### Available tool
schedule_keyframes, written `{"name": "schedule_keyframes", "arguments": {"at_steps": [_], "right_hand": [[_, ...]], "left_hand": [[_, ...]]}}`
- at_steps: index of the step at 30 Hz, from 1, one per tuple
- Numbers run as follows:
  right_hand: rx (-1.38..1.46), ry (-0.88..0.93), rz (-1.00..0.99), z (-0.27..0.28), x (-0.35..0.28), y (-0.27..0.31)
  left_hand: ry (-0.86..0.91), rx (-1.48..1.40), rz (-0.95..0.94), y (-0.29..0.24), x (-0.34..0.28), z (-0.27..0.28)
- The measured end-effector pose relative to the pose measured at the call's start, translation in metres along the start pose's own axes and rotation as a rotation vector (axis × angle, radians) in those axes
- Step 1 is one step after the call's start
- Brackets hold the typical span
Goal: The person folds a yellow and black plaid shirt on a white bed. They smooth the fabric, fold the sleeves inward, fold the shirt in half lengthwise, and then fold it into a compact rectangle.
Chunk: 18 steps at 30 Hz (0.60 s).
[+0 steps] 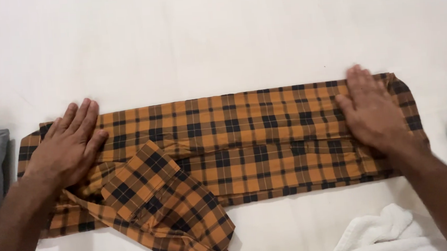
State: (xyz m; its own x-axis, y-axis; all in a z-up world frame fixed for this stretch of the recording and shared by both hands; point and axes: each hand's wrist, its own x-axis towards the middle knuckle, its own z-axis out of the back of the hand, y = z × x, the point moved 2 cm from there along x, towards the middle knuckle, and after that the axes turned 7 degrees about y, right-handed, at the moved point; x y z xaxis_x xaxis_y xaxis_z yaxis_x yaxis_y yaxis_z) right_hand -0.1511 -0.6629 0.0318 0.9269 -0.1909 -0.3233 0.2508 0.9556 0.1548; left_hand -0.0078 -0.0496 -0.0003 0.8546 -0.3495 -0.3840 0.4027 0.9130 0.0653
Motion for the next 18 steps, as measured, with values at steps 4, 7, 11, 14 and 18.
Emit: {"name": "schedule_keyframes", "arguments": {"at_steps": [4, 7, 11, 14, 18], "right_hand": [[-0.04, -0.04, -0.104, 0.004, -0.002, -0.02], [0.054, -0.031, -0.217, 0.006, -0.01, -0.025], [0.076, -0.069, -0.311, 0.005, -0.008, -0.043], [0.132, -0.082, -0.409, 0.01, -0.012, -0.042], [0.015, -0.365, -0.179, 0.004, -0.028, -0.037]], "left_hand": [[0.007, 0.015, 0.041, -0.003, -0.001, 0.007], [-0.041, -0.028, 0.022, -0.004, -0.007, 0.005], [0.009, -0.024, 0.057, 0.0, -0.006, 0.01], [0.0, 0.007, 0.072, 0.008, -0.004, 0.004], [-0.374, -0.074, -0.062, -0.005, -0.029, 0.014]]}}
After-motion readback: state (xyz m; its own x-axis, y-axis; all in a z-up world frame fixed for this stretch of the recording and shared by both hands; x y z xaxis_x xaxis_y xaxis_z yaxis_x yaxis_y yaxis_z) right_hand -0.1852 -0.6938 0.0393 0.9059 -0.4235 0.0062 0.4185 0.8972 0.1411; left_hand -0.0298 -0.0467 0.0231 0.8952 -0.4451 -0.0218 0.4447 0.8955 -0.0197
